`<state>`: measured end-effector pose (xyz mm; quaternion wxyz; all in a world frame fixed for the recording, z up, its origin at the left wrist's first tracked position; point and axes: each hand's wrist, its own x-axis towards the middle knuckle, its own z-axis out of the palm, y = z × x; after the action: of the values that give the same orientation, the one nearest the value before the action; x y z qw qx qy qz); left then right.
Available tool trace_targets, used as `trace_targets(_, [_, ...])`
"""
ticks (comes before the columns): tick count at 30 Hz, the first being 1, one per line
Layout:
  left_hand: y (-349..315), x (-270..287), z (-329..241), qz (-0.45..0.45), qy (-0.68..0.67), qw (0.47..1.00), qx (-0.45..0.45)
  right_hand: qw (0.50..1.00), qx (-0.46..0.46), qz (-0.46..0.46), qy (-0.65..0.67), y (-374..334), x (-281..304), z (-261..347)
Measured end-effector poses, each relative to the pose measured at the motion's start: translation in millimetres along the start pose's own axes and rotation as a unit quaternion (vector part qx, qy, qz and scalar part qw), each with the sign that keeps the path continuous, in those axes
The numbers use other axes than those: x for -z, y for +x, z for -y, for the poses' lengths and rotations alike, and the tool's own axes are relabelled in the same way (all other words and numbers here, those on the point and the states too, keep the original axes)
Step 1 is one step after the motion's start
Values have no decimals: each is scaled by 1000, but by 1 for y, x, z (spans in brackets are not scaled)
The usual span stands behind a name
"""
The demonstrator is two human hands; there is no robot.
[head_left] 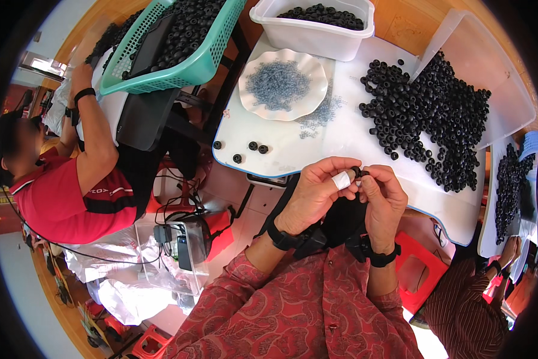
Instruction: Assembling small black plastic parts into white caps at a production table.
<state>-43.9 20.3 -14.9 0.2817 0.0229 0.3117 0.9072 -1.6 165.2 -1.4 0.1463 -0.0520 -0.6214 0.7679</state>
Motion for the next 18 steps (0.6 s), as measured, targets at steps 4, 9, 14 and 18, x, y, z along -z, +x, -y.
trace_targets(4, [-1,-2,-1,0,22,1000,1,1000,5,-2,-26,-1,-2,2])
trace_targets(9, [-2,-4,-3,1,44,999,-13,999,15,-2,-51,-2,-3,5])
trace_targets(14, [-2,-6,-2,-21,72,997,-22,997,19,-6,-75,-2,-4,6])
trace_targets(18, [-2,-6,-2,-22,83,996,-28,996,23,-1,-83,-2,-4,5])
